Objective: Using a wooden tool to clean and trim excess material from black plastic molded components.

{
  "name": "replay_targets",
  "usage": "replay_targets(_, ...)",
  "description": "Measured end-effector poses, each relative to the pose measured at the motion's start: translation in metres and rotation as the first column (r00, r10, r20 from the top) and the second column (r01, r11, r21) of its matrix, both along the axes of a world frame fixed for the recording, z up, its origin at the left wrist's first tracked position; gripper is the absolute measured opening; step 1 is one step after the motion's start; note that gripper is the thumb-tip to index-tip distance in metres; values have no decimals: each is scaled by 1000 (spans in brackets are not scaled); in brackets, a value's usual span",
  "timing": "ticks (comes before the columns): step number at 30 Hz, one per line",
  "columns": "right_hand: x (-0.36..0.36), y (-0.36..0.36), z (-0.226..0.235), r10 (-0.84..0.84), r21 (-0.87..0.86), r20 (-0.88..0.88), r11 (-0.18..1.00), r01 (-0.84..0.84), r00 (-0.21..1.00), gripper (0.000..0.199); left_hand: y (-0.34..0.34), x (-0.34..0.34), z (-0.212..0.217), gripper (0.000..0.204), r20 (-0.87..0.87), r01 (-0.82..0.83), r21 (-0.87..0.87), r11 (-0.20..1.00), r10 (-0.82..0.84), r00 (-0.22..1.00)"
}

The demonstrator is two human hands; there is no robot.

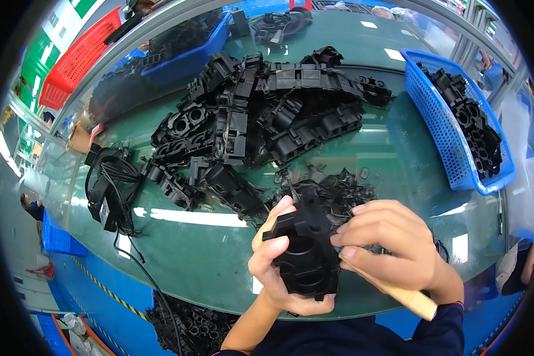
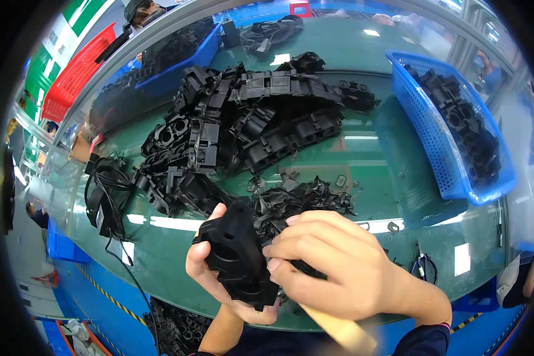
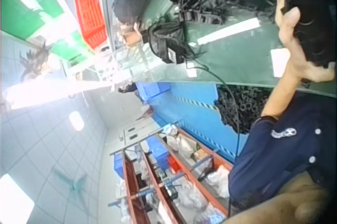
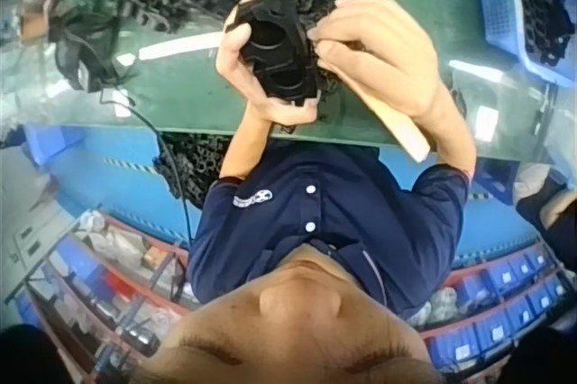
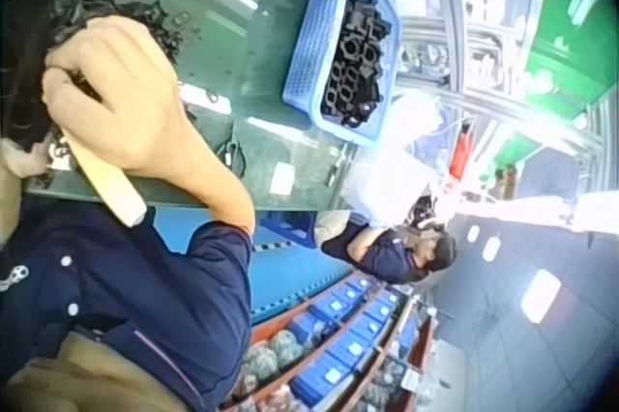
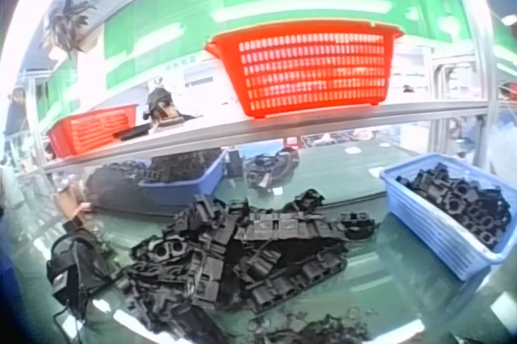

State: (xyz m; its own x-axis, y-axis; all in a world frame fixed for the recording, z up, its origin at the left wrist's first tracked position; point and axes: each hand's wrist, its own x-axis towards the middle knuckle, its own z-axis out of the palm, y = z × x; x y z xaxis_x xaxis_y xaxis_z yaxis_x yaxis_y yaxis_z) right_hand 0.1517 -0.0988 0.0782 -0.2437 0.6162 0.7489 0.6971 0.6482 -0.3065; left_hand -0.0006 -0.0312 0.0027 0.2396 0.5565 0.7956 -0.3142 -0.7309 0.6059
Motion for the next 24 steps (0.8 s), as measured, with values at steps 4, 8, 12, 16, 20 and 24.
replay_targets(4,3,-4,7,-79,13,-49,997,80,996,13,-2,1,0,83,40,21,-47,999,-19,999)
replay_targets(8,13,-4,18,-89,-181,-370,983,22,925,14,-1,-1,-1,84,83,10,-87,996,-2,997)
replay_targets(12,11,-5,12,5,-332,-514,921,-205,858,12,1,3,1,84,73,36,-54,998,-32,997)
replay_targets(16,6,-4,8,29,-398,-521,876,-273,853,14,2,2,-4,84,48,-20,-10,1000,20,999)
replay_targets(20,1,-5,4,-17,-449,-582,841,-303,813,14,2,-3,-3,89,-34,-36,0,999,36,999)
replay_targets(24,-6,-5,-3,-95,-432,-708,842,-323,700,12,5,2,-1,119,31,175,-77,982,-173,984)
